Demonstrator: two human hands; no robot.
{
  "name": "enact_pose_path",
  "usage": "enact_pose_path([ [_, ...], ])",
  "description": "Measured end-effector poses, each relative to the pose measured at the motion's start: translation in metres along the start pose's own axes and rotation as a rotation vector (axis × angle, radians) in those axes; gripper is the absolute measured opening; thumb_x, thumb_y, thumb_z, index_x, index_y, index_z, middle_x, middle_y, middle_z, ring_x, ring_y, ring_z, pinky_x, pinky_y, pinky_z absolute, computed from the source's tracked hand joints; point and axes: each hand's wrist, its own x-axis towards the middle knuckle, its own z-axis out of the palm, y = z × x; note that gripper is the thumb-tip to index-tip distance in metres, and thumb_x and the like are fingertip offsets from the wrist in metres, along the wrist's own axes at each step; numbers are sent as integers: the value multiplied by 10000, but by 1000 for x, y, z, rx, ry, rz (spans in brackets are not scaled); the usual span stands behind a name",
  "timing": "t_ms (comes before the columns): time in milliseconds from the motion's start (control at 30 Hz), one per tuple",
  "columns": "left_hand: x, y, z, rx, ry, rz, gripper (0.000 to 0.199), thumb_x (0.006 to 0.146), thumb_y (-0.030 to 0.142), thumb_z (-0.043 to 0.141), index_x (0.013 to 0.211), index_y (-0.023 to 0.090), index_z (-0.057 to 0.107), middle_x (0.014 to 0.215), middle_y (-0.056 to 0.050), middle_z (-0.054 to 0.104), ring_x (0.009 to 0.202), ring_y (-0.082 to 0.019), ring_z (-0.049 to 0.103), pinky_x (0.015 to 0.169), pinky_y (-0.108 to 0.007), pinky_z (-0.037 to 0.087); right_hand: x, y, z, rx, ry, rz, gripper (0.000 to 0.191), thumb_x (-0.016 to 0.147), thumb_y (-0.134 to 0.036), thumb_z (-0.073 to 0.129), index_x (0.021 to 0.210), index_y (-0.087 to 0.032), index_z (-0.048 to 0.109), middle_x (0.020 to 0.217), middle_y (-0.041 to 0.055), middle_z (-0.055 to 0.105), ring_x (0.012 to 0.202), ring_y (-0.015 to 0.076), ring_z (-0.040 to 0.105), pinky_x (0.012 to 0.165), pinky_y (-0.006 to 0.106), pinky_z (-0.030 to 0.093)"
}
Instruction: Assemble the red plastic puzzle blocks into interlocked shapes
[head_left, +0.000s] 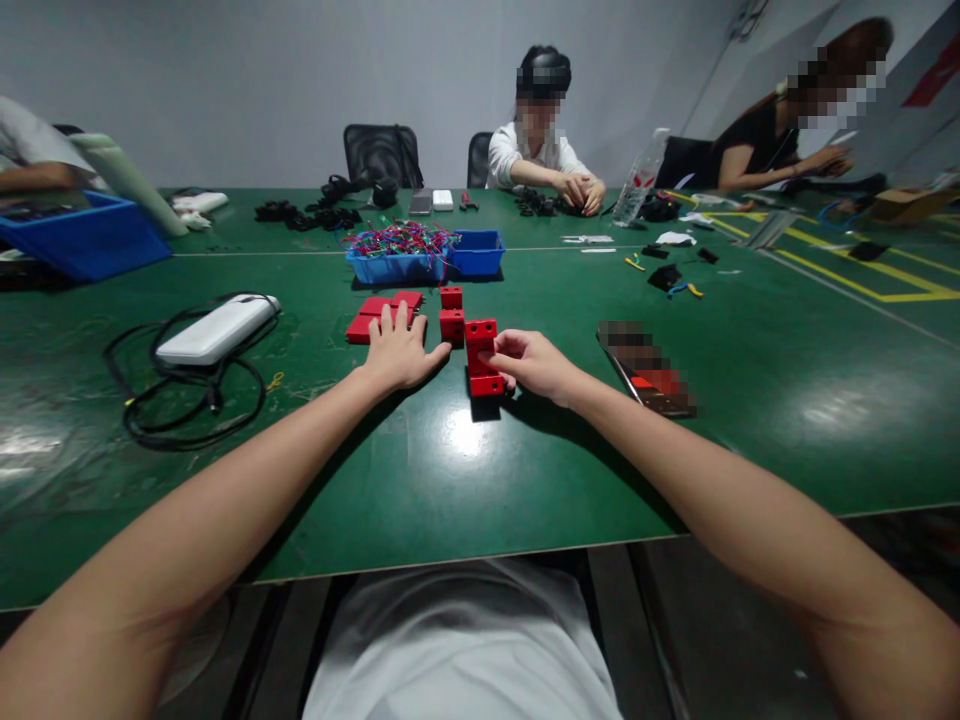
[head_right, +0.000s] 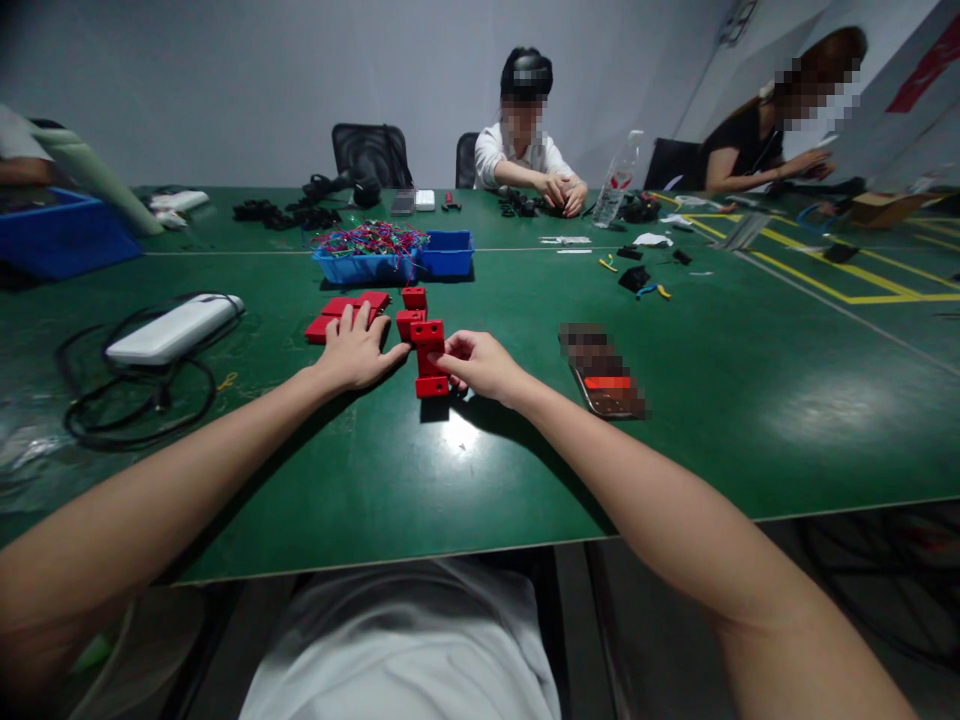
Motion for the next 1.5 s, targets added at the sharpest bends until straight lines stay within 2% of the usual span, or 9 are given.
enact_pose_path([
  [167,3,0,-3,50,15,26,721,909,638,380,1386,109,491,1527,-260,367,1386,-473,341,1067,-600,318,0,-1,-1,-8,0,8,191,797,-204,726,750,-166,545,529,-58,570,421,55,505,417,169,417],
  [400,-14,18,-8,105,79,61,550,948,543,392,1251,120,568,1298,-243,552,1170,-430,506,838,-512,495,-1,-1,0,-2,-1,-6,244,755,-252,772,738,-166,544,527,-61,566,420,57,503,412,175,411],
  [600,-27,29,-15,123,114,302,366,960,333,411,1119,63,600,1088,-221,649,1035,-357,577,832,-439,517,1,2,-2,-23,-1,-22,194,764,-205,737,740,-168,548,550,-57,577,433,58,518,418,172,424],
  [733,-24,27,-11,-76,131,456,253,892,208,479,1051,66,616,1038,-194,675,1021,-317,589,887,-422,518,3,5,-3,-34,-3,-43,181,760,-216,722,744,-178,546,571,-56,572,456,68,528,425,183,434],
  [900,-13,21,4,-597,241,572,305,811,194,588,1104,118,626,1189,-149,661,1119,-263,608,977,-403,506,2,8,-2,-87,-11,-72,245,745,-343,733,778,-188,545,655,-31,593,506,94,533,445,223,437],
  [1067,-3,18,11,-952,130,414,279,862,268,541,1085,134,644,1059,-85,722,947,-203,680,861,-333,541,0,7,-2,-363,106,-272,281,768,-433,701,754,-188,563,732,5,589,637,133,529,603,287,449],
  [1333,-1,18,6,-1211,-33,451,540,969,562,385,1193,128,615,1234,-121,674,1127,-255,633,1017,-405,481,1,12,-4,-651,301,-345,176,731,-333,722,735,-202,605,1137,116,599,1139,289,522,1006,480,418],
  [1433,-4,17,6,-1238,-70,507,613,966,611,367,1337,144,508,1373,-151,585,1240,-281,581,1078,-448,442,3,14,-7,-645,268,-305,192,740,-349,709,716,-204,586,1192,119,589,1176,296,515,1026,506,401],
  [1500,-7,17,6,-1181,-85,617,753,896,643,504,1459,165,354,1479,-175,477,1319,-311,521,1120,-480,403,4,14,-8,-621,219,-307,209,749,-355,693,701,-203,558,1168,117,600,1117,274,549,996,482,426],
])
